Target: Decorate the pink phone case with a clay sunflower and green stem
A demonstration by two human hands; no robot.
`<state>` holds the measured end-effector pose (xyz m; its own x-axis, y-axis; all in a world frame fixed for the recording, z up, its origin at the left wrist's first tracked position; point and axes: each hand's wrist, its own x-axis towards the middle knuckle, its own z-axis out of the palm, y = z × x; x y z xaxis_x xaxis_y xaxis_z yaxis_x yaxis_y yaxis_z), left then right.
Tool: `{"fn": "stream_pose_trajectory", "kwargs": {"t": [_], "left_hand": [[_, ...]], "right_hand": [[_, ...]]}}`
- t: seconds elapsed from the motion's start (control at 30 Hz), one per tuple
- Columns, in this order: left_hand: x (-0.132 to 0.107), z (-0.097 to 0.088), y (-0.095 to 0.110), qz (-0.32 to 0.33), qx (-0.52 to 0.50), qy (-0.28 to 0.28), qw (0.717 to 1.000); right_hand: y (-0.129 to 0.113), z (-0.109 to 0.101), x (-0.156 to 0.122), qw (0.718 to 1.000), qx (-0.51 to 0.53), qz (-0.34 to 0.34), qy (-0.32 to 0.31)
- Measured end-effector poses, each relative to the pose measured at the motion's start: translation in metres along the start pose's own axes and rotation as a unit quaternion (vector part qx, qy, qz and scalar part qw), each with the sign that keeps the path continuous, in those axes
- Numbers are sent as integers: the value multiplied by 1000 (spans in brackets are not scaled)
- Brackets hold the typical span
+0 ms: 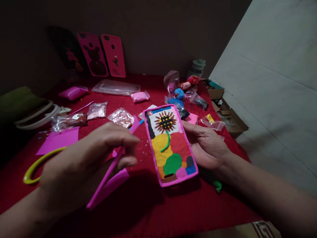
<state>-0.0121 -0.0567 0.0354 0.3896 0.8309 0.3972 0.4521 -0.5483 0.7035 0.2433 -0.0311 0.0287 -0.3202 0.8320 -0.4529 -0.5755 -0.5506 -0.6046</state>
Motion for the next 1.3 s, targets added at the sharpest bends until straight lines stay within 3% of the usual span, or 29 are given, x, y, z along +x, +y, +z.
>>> {"fn": "stream_pose_trajectory", "kwargs": {"t": [0.13,0.2,0.5,0.67,0.73,0.83,0.9,1.0,1.13,1.3], "left_hand": [[-9,6,1,120,120,-26,985],[-12,11,3,135,153,-12,979],[1,18,17,12,-42,22,999],[8,21,21,-125,-202,46,970],[8,24,23,-151,-245,56,956],[7,27,28,-161,-267,34,949],[8,28,31,-201,-275,26,940],[12,28,34,-262,-301,40,916],[19,27,34,-296,-332,40,895],[19,27,29,-309,-312,51,897]], "right_hand": [[-1,1,0,1000,-4,11,-9],[-1,2,-1,1000,-11,23,-7],[0,6,-2,1000,8,10,1],[3,5,-2,1000,-1,2,-12],[5,5,-3,1000,2,-12,-17],[6,6,-6,999,0,-33,-17],[7,6,-8,999,-3,-34,-18],[7,6,-8,999,-8,-30,-30],[8,5,-8,999,-16,-37,-33],[7,4,-7,999,-17,-37,-29]]}}
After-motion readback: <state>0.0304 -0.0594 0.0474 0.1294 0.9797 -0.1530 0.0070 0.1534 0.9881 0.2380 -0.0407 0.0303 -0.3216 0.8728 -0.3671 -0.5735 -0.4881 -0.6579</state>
